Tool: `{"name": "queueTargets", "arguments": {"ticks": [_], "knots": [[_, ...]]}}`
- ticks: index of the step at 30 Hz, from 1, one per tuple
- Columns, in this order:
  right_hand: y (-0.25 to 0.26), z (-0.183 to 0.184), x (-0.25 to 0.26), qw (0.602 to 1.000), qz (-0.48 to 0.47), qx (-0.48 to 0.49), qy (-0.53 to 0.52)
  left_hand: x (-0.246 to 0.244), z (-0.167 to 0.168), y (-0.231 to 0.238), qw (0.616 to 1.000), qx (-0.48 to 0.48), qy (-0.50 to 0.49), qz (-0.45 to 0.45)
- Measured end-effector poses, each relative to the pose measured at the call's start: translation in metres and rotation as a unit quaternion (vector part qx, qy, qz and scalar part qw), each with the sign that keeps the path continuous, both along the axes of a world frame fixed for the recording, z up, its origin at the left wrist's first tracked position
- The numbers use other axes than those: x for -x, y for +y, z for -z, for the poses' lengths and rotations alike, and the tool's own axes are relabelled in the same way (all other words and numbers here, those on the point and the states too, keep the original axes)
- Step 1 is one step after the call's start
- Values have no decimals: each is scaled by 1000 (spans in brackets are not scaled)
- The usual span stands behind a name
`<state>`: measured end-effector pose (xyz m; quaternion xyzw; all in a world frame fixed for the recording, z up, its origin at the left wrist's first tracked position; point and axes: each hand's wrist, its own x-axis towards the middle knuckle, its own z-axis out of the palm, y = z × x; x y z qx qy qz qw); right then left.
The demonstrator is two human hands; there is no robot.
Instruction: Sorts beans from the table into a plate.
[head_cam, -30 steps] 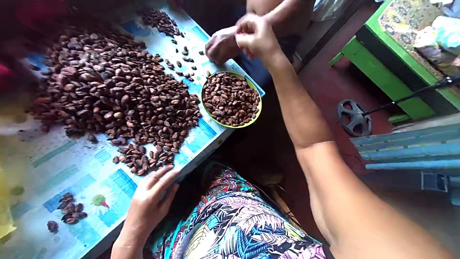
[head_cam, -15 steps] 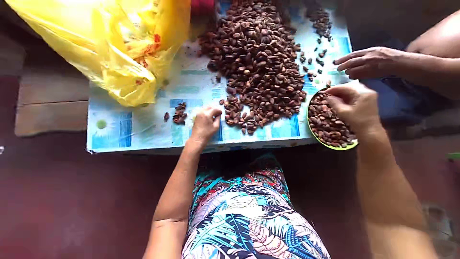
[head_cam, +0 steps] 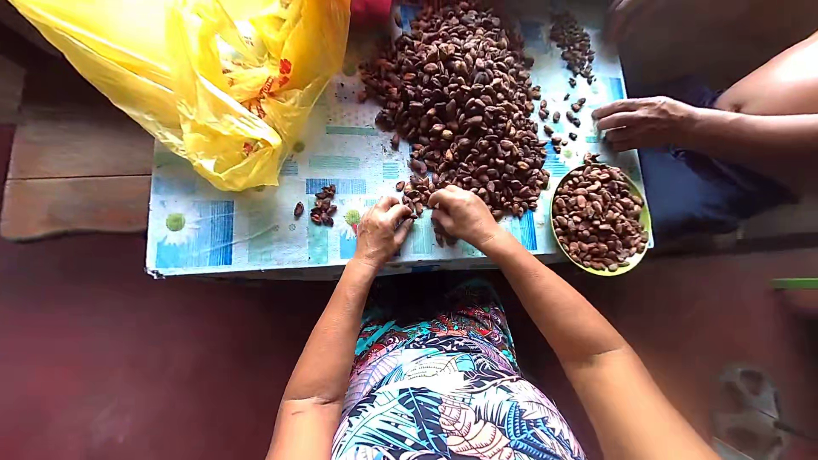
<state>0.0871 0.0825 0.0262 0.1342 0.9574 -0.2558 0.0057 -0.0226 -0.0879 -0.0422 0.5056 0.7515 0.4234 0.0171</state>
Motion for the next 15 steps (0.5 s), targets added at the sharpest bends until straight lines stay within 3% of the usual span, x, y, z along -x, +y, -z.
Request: {"name": "queueTargets", "arguments": {"ticks": [2, 4, 8, 10, 13, 15], "knots": [[14, 3, -7, 992, 55, 71, 84, 2, 2, 0, 999, -25, -23, -5], [22, 1, -14, 959, 149, 216, 110, 2, 3, -1, 998, -39, -43, -10], [26, -2, -29, 775, 271, 544, 175, 2, 4, -2, 997, -57, -55, -16], [27, 0, -37, 715, 269, 617, 188, 2, 4, -3, 996, -62, -62, -21], [27, 6, -45, 670, 233, 672, 213, 1, 5, -3, 995, -62, -68, -30], [28, 13, -47, 612, 183, 730, 242, 0, 4, -3, 995, -61, -68, -43]]}}
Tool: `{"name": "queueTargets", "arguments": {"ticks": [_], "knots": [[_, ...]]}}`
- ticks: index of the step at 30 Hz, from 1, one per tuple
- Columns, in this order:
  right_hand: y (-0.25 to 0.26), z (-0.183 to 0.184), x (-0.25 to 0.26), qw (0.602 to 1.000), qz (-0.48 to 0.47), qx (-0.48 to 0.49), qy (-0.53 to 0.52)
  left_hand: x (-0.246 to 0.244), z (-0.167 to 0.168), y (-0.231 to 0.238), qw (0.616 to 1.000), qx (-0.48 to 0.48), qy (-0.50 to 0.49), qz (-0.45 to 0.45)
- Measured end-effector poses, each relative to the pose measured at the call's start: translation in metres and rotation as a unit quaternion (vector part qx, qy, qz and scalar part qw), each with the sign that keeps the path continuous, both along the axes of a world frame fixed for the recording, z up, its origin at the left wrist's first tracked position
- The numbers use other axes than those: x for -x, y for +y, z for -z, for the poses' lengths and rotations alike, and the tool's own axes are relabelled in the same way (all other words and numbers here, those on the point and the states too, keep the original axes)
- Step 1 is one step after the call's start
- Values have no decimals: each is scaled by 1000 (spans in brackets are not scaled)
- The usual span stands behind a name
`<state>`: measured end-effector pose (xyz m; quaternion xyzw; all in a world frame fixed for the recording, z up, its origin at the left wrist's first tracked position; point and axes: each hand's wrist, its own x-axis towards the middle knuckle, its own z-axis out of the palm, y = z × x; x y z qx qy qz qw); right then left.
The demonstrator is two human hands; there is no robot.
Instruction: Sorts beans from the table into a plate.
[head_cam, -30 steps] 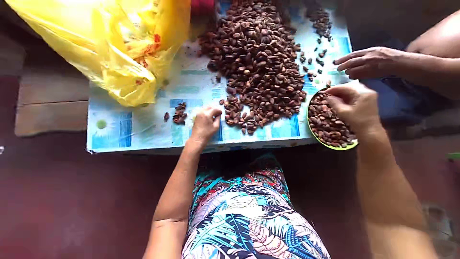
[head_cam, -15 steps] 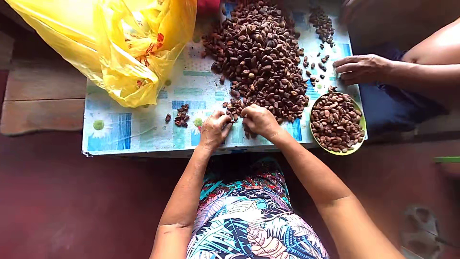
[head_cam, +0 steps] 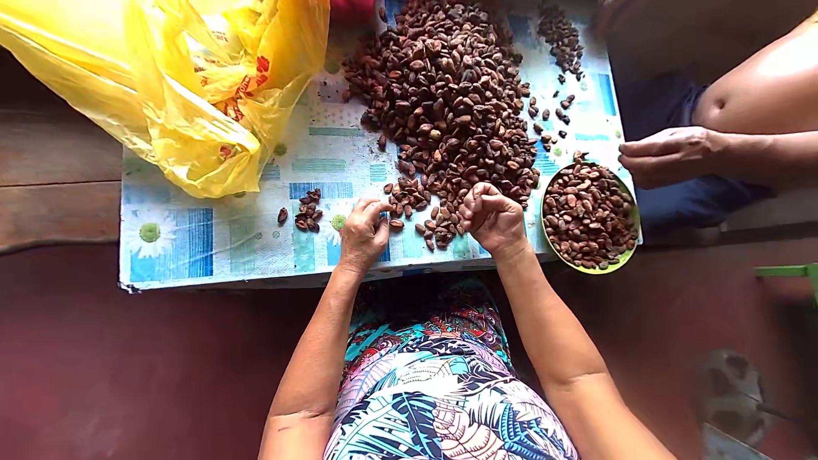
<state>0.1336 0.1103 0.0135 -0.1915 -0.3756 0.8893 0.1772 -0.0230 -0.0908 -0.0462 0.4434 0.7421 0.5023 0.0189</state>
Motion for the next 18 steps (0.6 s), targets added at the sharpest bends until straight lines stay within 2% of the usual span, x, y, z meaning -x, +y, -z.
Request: {"name": "queueTargets", "arguments": {"ticks": [4, 6, 8, 10, 15, 18], "knots": [[1, 7, 1, 972, -23, 206, 111, 0, -2, -2, 999, -13, -32, -24], [0, 1, 2, 948, -18, 308, 81, 0, -3, -2, 998, -21, -49, -34], [-1, -7, 4, 932, -14, 360, 35, 0, -3, -3, 997, -26, -54, -44], [-2, -10, 4, 929, -20, 369, 13, 0, -3, -2, 997, -23, -55, -45], [-7, -13, 6, 971, 0, 231, -57, 0, -1, -2, 996, -35, -69, -44], [-11, -16, 7, 974, 8, 220, -52, 0, -2, -2, 996, -43, -68, -39]]}}
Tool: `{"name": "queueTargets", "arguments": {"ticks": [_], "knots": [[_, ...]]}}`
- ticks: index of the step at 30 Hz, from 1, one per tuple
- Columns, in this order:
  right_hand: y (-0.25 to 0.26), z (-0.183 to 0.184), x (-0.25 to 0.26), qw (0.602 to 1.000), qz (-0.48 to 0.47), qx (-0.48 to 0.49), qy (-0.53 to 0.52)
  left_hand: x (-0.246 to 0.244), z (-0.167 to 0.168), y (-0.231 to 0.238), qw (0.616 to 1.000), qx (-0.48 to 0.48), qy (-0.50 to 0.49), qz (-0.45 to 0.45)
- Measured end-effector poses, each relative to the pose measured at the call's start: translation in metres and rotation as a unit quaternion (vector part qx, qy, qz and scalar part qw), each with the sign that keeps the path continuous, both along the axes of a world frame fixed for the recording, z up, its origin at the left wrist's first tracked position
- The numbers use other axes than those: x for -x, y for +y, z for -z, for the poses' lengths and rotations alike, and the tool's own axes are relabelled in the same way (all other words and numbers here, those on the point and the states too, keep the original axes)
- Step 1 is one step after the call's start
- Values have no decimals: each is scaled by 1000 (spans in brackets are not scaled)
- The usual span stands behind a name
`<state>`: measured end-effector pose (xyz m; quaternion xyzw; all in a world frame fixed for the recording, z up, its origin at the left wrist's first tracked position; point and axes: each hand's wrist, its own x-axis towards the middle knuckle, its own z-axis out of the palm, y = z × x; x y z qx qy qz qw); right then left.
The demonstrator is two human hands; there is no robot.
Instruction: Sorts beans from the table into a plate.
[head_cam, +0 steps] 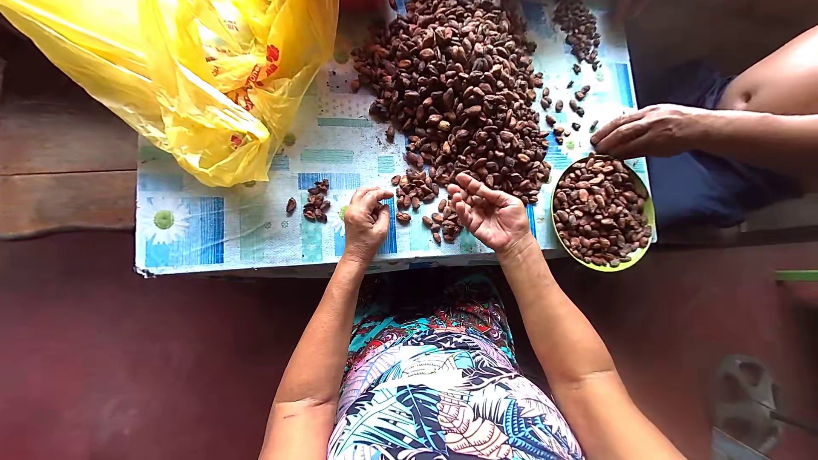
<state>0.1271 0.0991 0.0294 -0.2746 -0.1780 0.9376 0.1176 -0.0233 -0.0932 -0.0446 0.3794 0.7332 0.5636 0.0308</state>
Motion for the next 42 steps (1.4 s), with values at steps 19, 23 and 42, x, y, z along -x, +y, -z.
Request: {"name": "queueTargets", "arguments": {"ticks": [19, 23, 42], "knots": [[-14, 10, 24, 565, -177, -785, -183, -3, 0, 5, 974, 107, 173, 99], [-36, 7, 50, 402, -271, -844, -229, -4, 1, 6, 983, 95, 145, 52], [-14, 5, 46, 792, -123, -560, -210, 6, -39, 21, 957, 286, -49, 13]]}}
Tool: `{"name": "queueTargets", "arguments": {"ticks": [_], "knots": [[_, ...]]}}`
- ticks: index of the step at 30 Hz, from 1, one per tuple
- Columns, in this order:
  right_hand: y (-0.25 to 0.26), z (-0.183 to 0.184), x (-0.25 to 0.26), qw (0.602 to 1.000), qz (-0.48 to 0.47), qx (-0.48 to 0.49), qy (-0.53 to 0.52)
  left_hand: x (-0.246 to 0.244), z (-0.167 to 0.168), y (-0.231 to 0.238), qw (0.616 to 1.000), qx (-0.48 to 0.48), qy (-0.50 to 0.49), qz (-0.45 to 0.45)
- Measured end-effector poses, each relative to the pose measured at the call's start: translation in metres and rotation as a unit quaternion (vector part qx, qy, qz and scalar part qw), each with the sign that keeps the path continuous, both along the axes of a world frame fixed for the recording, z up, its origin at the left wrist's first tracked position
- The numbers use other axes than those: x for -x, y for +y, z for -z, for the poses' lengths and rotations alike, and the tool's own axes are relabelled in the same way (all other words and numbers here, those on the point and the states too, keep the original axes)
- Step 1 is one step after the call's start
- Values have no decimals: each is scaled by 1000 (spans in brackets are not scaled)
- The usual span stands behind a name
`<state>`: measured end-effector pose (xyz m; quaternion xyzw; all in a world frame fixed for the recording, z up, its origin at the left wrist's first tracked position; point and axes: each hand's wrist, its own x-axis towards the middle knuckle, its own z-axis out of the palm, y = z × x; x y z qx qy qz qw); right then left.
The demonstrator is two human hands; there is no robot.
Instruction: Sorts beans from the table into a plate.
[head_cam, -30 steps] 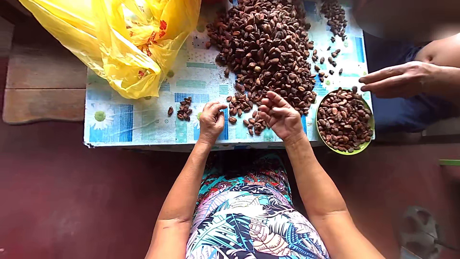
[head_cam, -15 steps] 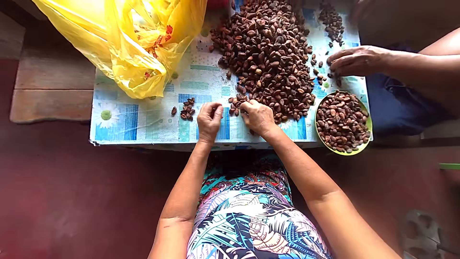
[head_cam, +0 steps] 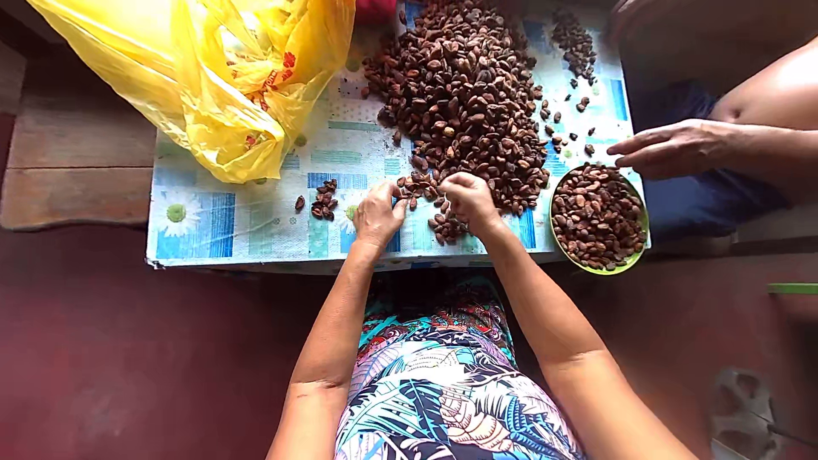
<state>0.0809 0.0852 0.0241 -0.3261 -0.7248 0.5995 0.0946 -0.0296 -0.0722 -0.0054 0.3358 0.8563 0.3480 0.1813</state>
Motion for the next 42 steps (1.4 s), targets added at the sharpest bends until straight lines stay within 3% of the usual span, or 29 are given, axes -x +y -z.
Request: {"name": "queueTargets", "arguments": {"ticks": [2, 3, 6, 7, 8, 9, 10, 13, 15, 18, 20, 21, 23, 24, 26, 28, 30, 32, 34, 36, 38, 42], "knots": [[-9, -2, 7, 970, -111, -191, -99, 7, 4, -10, 989, -114, -90, -25], [-17, -4, 10, 945, -152, -257, -137, 9, 0, -14, 965, -175, -187, -54], [-36, -4, 17, 877, -234, -368, -202, 12, -15, -18, 791, -336, -493, -136], [-40, -3, 18, 859, -249, -393, -214, 15, -19, -19, 752, -352, -537, -149], [-43, -2, 19, 844, -260, -409, -227, 17, -21, -18, 739, -353, -550, -162], [-44, -1, 19, 833, -267, -424, -233, 19, -22, -14, 753, -340, -536, -173], [-45, -1, 18, 826, -272, -433, -239, 21, -21, -9, 793, -314, -493, -172], [-44, 3, 15, 821, -268, -453, -223, 23, -10, 1, 964, -165, -198, -69], [-40, 6, 12, 834, -256, -450, -192, 20, -7, 4, 998, -54, -39, 21], [-21, 3, 5, 919, -196, -318, -124, 8, 4, 5, 995, -15, 74, 58], [-8, 2, -2, 992, -90, -93, -12, 2, 11, 4, 991, -22, 123, 58], [-4, 1, -5, 996, -25, 62, 52, 0, 13, 5, 989, -17, 139, 56], [7, -4, -11, 930, 76, 337, 129, -1, 13, 8, 988, -4, 150, 45], [12, -5, -13, 895, 112, 408, 142, 0, 15, 9, 988, -17, 148, 33], [18, -8, -13, 875, 164, 437, 126, 4, 18, 7, 990, -93, 108, -3], [18, -6, -8, 909, 148, 378, 94, 13, 18, -1, 977, -204, -22, -52], [12, 1, -2, 972, 59, 219, 65, 17, 15, -7, 906, -343, -216, -120], [6, 5, 6, 997, -56, -58, -13, 19, 3, -15, 796, -423, -407, -149], [-2, 0, 13, 935, -170, -291, -109, 21, -6, -24, 677, -455, -554, -168], [-12, 0, 18, 857, -232, -427, -169, 25, -6, -34, 572, -479, -644, -170], [-18, 3, 20, 817, -262, -478, -190, 27, -5, -42, 524, -500, -671, -160], [-35, 12, 19, 789, -271, -536, -134, 31, -12, -57, 497, -544, -657, -161]]}}
